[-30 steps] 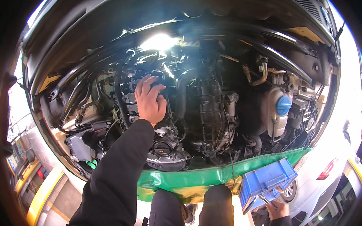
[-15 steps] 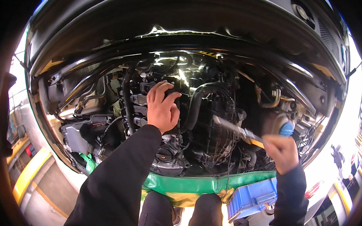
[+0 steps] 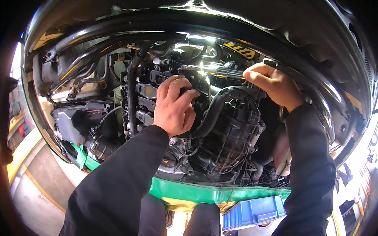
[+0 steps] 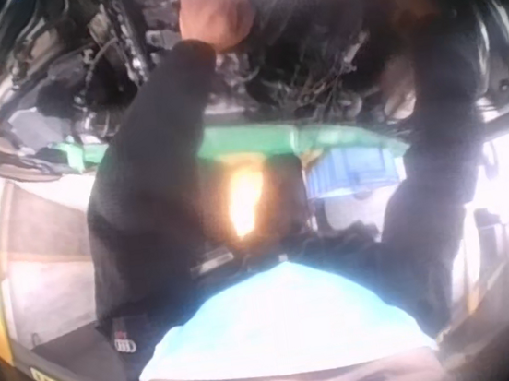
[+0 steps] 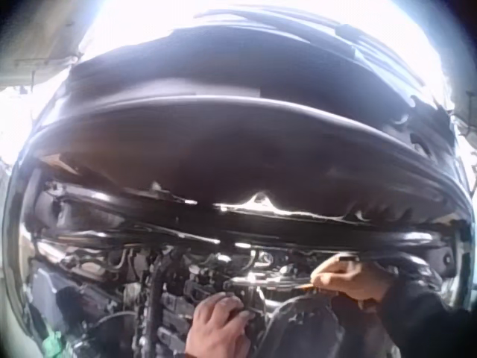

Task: The person works under the hood of a car, using a socket wrench and flashlight to loosen and tighten bolts on the engine. They repeatedly reach into a blue parts bin to select tools and components, then apply them to the engine bay while illuminating the area.

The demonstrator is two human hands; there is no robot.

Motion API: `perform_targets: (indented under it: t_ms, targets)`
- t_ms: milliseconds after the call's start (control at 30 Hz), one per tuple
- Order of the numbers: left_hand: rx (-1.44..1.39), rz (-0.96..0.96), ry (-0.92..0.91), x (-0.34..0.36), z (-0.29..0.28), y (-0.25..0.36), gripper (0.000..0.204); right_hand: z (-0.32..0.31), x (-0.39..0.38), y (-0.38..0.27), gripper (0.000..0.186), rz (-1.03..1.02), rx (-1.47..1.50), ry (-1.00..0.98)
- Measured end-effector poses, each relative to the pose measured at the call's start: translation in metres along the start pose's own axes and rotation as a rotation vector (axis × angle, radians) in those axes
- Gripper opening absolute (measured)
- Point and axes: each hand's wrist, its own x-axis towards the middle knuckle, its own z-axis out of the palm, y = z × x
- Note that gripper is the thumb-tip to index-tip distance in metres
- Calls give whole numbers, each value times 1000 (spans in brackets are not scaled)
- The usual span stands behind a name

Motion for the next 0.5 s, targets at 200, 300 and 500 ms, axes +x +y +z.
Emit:
perform_targets:
  t_ms: [200, 300, 500]
  targets:
    - [-23, 9, 23, 3, -1, -1, 42, -2, 13, -2, 32, 18, -56, -69]
    - [-56, -6, 40, 2, -1, -1, 43, -14, 4, 8, 32, 106, 17, 22]
    - [-39, 5, 72, 0, 2, -3, 43, 0, 7, 12, 31, 13, -37, -23]
